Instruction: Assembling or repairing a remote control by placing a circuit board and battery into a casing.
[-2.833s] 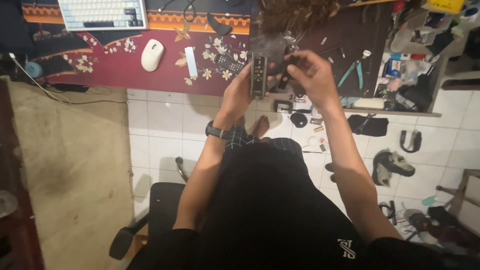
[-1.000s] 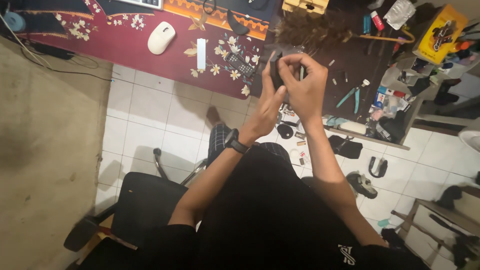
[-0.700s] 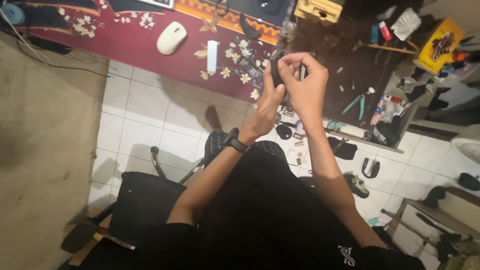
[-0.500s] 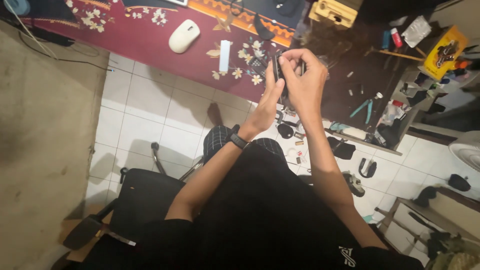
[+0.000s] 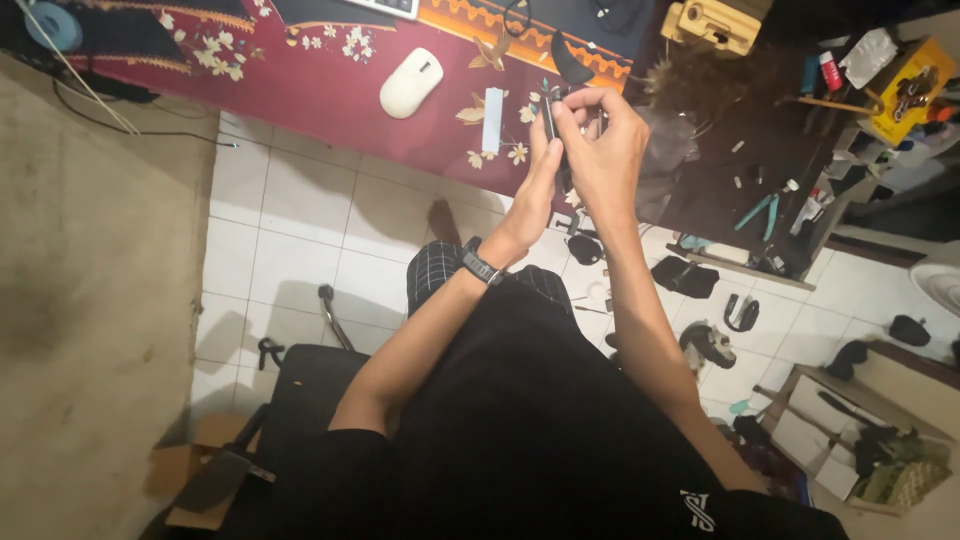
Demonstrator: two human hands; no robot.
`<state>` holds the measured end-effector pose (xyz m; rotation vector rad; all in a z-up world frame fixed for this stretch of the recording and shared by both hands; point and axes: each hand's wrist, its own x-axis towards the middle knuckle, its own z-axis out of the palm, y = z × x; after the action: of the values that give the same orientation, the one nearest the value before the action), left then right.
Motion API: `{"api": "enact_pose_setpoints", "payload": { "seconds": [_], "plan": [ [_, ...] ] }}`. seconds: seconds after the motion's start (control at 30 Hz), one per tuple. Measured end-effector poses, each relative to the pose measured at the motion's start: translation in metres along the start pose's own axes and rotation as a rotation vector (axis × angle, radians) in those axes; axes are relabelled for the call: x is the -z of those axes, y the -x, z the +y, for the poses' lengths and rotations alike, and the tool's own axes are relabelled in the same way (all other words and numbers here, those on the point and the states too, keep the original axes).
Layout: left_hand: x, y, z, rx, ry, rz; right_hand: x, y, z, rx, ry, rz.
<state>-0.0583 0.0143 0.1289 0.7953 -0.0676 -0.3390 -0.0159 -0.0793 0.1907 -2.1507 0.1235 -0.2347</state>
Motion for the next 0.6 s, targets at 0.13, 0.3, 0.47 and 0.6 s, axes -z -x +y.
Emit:
{"api": "enact_pose_setpoints", "payload": {
  "seconds": [0.13, 0.3, 0.47, 0.6],
  "plan": [
    [0.009, -0.002, 0.024, 0.046, -0.074, 0.019, -0.018, -0.004, 0.001, -0.054, 0.047, 0.026],
    [0.028, -0.004, 0.025, 0.020, -0.113, 0.021, -0.031, -0.007, -0.014, -0.081, -0.007, 0.010],
    [0.039, -0.008, 0.026, -0.034, -0.091, 0.002, -0.041, -0.011, -0.013, -0.118, 0.074, 0.041],
    [0.045, -0.011, 0.023, -0.056, -0.098, -0.008, -0.044, -0.012, -0.011, -0.058, 0.041, 0.036]
  ]
}}
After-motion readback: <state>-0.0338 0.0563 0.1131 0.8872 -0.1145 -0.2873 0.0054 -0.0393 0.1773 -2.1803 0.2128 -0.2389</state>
